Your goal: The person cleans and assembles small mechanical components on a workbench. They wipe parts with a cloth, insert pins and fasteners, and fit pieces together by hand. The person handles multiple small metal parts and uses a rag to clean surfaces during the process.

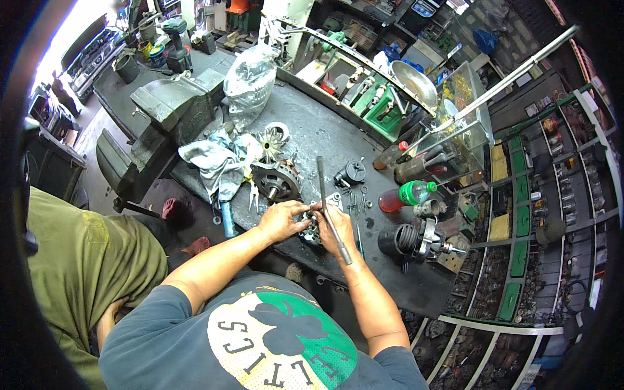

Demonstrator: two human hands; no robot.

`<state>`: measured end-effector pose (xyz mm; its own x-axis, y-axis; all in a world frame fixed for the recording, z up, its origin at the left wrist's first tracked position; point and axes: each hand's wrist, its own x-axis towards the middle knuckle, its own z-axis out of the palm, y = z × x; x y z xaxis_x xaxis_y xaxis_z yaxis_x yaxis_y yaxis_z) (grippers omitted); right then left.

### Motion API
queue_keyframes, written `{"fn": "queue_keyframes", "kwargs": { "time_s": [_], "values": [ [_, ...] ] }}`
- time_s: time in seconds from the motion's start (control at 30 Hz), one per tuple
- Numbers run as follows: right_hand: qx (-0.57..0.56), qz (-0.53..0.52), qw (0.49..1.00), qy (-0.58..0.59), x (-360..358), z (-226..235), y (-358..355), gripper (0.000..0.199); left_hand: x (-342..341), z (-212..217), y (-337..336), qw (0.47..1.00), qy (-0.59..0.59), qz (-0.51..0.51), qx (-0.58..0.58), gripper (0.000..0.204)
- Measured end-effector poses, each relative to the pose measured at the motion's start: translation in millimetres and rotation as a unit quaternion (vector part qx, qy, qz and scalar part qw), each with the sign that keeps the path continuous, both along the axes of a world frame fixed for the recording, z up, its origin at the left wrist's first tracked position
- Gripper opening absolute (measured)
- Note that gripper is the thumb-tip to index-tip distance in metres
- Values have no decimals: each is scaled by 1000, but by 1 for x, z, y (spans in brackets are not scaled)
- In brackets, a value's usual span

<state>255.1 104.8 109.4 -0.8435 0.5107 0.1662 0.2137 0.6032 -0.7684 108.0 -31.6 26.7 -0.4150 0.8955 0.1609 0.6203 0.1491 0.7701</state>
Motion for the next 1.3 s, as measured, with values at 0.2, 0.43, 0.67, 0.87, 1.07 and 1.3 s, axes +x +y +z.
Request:
{"fn": "queue_keyframes", "kwargs": {
  "time_s": [0.2,0.43,0.67,0.87,1.07,1.3],
  "values": [
    [30,-43,998,26,-4,-14,-6,10,-6,-7,2,1000,3,-6,-2,48],
    [58,-6,998,-13,-11,-16,-1,23,-6,-5,0,999,10,9,33,44],
    [3,-11,999,29,-9,-14,7,15,-4,2,4,1000,-11,3,19,45],
    [-67,22,996,63,-2,-24,-4,18,-4,-2,1,999,-16,-2,29,34],
    [38,-27,999,11,-6,-25,7,21,-4,-5,5,999,6,-3,44,35],
    [-58,51,991,107,-9,-44,11,18,-4,6,8,1000,17,-7,-16,34]
  ]
}}
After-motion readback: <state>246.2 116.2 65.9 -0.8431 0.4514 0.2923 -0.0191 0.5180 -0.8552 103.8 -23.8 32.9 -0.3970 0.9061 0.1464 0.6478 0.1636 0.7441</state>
